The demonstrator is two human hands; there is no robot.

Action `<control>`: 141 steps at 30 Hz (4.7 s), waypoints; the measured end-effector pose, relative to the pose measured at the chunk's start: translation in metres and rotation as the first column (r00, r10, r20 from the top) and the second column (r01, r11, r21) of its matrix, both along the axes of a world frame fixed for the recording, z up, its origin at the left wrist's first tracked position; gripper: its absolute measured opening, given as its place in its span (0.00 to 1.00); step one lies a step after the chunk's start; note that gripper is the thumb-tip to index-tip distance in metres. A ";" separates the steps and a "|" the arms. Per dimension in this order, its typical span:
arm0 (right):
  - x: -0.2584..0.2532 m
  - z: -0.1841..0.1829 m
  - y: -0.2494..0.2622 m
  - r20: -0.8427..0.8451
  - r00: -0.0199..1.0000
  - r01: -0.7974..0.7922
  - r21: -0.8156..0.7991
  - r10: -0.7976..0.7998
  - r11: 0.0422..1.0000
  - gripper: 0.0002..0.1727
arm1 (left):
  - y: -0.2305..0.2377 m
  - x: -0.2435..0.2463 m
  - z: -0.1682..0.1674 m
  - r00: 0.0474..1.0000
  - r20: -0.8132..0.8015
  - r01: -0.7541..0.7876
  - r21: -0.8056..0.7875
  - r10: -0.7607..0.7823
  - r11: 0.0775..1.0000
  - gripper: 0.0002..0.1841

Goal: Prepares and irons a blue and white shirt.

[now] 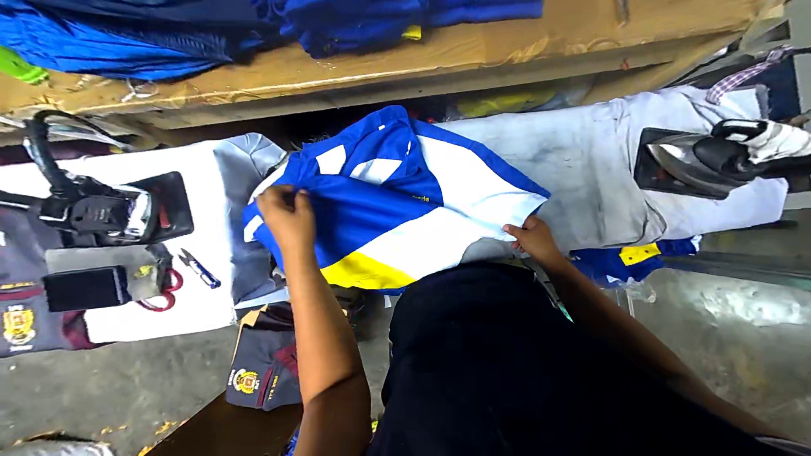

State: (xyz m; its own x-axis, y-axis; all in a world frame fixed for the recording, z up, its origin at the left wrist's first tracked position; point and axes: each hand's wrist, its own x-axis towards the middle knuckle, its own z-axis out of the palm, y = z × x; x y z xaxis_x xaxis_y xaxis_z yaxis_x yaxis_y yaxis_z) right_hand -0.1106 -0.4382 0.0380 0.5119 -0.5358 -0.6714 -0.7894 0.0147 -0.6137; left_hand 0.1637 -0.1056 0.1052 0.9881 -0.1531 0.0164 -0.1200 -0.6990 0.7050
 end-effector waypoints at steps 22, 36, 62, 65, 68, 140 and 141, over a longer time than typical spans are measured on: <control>0.013 0.033 -0.071 -0.049 0.986 0.155 -0.030 -0.157 0.987 0.32 | -0.213 0.024 -0.004 0.893 -0.368 0.376 0.291 -0.260 0.880 0.37; 0.013 0.001 -0.082 0.318 0.658 0.485 0.514 -0.683 0.707 0.20 | -0.198 0.027 -0.020 0.721 -0.672 -0.300 -0.523 -0.169 0.798 0.11; 0.052 0.138 -0.022 0.772 0.440 -0.392 -0.294 0.458 0.872 0.20 | 0.046 -0.173 0.110 0.915 -0.118 -0.319 -0.798 0.387 0.511 0.14; 0.064 0.141 -0.002 0.691 0.397 -0.381 -0.474 0.604 0.794 0.19 | 0.063 -0.218 0.101 0.858 -0.104 -0.372 -0.802 0.504 0.467 0.14; 0.072 0.157 0.016 0.587 0.335 -0.418 -0.609 0.738 0.674 0.14 | 0.079 -0.252 0.101 0.784 -0.071 -0.408 -0.808 0.617 0.425 0.13; 0.126 -0.051 -0.171 0.016 0.604 -0.518 -0.752 0.797 0.408 0.30 | -0.333 -0.009 -0.070 0.946 -0.084 0.318 0.424 -0.313 0.848 0.18; 0.133 -0.051 -0.171 0.029 0.588 -0.504 -0.768 0.809 0.394 0.30 | -0.336 -0.016 -0.070 0.939 -0.005 0.311 0.436 -0.343 0.845 0.18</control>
State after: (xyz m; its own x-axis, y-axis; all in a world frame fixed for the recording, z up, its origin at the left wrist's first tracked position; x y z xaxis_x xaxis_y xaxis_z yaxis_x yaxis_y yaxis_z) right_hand 0.0226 -0.6094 -0.0131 0.9959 -0.0906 -0.0027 -0.0831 -0.9008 -0.4262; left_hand 0.1482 -0.4415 0.0349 0.8781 -0.4750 -0.0568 -0.4324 -0.8388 0.3307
